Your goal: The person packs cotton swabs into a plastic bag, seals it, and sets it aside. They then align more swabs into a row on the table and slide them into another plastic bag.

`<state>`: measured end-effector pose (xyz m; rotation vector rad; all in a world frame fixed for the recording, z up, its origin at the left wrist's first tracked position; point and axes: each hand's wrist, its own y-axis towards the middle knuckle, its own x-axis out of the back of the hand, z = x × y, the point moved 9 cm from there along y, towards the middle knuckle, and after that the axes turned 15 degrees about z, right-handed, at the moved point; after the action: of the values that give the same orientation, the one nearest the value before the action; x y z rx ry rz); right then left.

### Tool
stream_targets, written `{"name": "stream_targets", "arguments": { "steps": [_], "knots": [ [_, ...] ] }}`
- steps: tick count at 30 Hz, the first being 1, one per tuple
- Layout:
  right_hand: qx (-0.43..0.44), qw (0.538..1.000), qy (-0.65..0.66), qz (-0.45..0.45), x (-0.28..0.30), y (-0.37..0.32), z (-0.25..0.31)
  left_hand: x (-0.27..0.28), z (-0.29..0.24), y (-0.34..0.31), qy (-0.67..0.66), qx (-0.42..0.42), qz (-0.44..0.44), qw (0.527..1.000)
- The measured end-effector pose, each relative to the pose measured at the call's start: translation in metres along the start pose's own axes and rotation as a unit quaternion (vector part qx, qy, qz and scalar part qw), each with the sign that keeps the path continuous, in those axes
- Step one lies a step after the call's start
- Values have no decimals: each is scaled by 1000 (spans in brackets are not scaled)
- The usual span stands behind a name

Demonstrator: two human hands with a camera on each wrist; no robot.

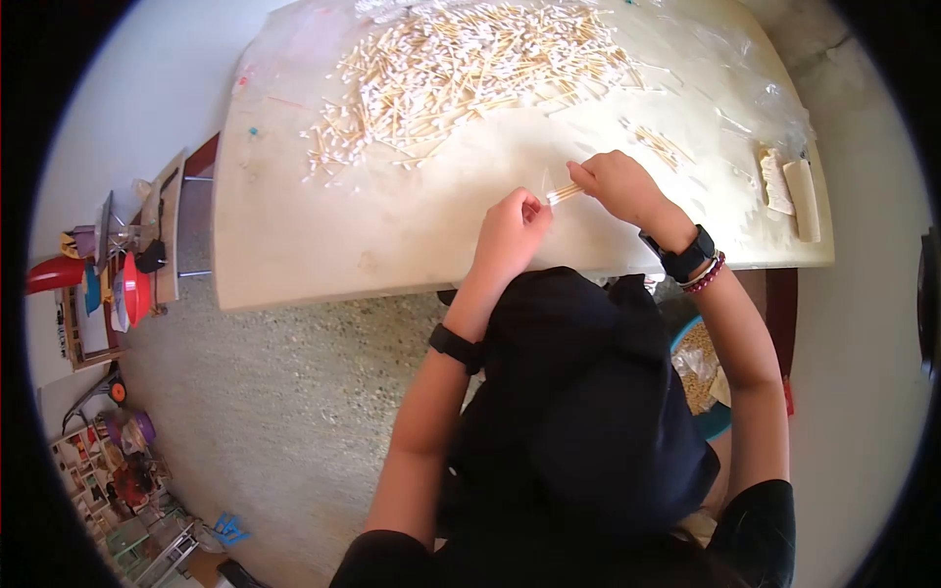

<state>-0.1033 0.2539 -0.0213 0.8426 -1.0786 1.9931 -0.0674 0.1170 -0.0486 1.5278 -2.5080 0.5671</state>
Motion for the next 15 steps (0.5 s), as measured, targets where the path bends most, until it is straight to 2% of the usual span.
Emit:
{"name": "stream_targets", "arguments": {
  "steps": [3, 6, 10, 12, 13, 15],
  "knots": [
    [-18, 1000, -3, 4, -4, -5, -9, -7, 2, 6, 11, 4, 16, 1000],
    [-34, 999, -27, -3, -8, -4, -15, -8, 7, 12, -72, -7, 55, 996],
    [-23, 999, -27, -14, -13, -4, -11, 1, 7, 7, -91, -11, 54, 994],
    [-26, 999, -37, -5, -16, -4, -10, 7, -11, 0, 8, -91, 58, 994],
    [-25, 999, -34, -4, -17, -5, -9, 9, -11, -2, 10, -88, 60, 994],
    [7, 996, -85, 2, -20, -7, 0, 4, -20, -5, 130, -119, 109, 978]
  ]
}}
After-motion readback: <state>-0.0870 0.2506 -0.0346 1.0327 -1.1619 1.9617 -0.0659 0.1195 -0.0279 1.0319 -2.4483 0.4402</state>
